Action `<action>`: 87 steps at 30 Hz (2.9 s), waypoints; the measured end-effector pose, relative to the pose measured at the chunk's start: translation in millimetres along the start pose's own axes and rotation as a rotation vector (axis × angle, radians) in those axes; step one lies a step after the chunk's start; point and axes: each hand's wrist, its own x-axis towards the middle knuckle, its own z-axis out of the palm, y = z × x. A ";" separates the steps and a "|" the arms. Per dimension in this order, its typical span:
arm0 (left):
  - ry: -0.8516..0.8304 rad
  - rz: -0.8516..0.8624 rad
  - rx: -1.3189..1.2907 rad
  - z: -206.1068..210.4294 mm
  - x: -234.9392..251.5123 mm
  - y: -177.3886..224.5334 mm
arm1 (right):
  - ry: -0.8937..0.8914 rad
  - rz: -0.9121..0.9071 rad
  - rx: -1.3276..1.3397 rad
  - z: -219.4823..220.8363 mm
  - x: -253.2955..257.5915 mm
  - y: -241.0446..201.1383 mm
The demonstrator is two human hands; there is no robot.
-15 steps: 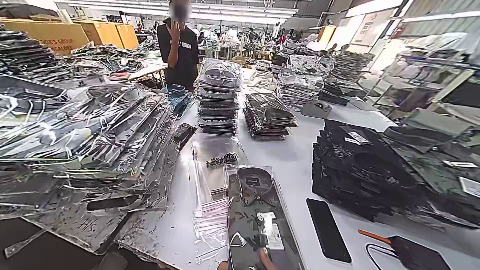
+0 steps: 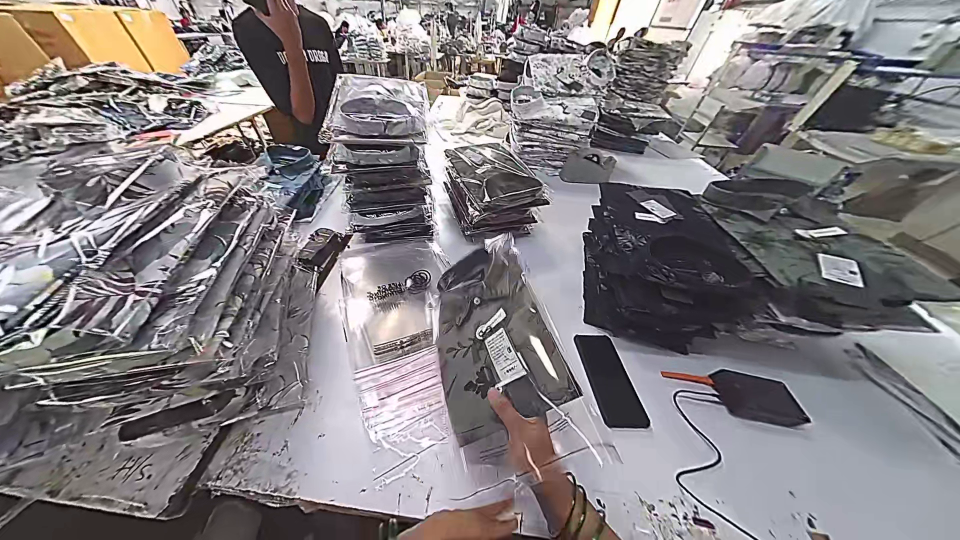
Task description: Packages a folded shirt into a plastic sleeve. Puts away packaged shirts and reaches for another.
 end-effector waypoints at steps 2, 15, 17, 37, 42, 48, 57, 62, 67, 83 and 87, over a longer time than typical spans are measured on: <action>-0.011 0.037 -0.096 0.1 -10.9 19.9 | -0.010 -0.266 -0.368 -6.5 -8.8 -14.5; -0.150 -0.717 0.533 -2.2 6.4 16.9 | -0.314 -0.911 -1.167 -55.7 -0.1 99.1; -0.215 -0.749 0.550 -5.7 10.6 20.8 | -0.307 -0.873 -1.155 -50.9 6.5 99.0; 0.190 -0.057 0.838 -58.9 80.3 -73.3 | -0.340 -0.526 -1.313 -51.7 11.4 89.0; 0.119 -0.095 0.871 -61.9 81.1 -72.0 | -0.356 -0.411 -1.299 -97.7 -31.1 84.9; 0.043 0.059 0.890 -59.2 80.0 -70.5 | -0.235 -0.553 -1.279 -102.1 -59.6 69.4; -0.083 -0.061 0.851 -63.3 84.8 -63.8 | -0.434 -0.705 -1.160 -73.3 -51.4 82.2; -0.086 -0.049 0.865 -62.7 84.2 -67.8 | -0.410 -0.643 -1.140 -61.2 -37.9 86.0; -0.051 -0.029 0.868 -62.4 84.0 -70.6 | -0.716 -0.605 -1.180 -66.4 -50.9 68.0; -0.114 -0.105 0.860 -64.2 85.5 -61.6 | -0.598 -0.663 -1.258 -61.5 -27.9 72.4; -0.102 -0.100 0.830 -65.7 85.5 -61.1 | -0.854 -0.529 -1.103 -83.0 -61.4 29.0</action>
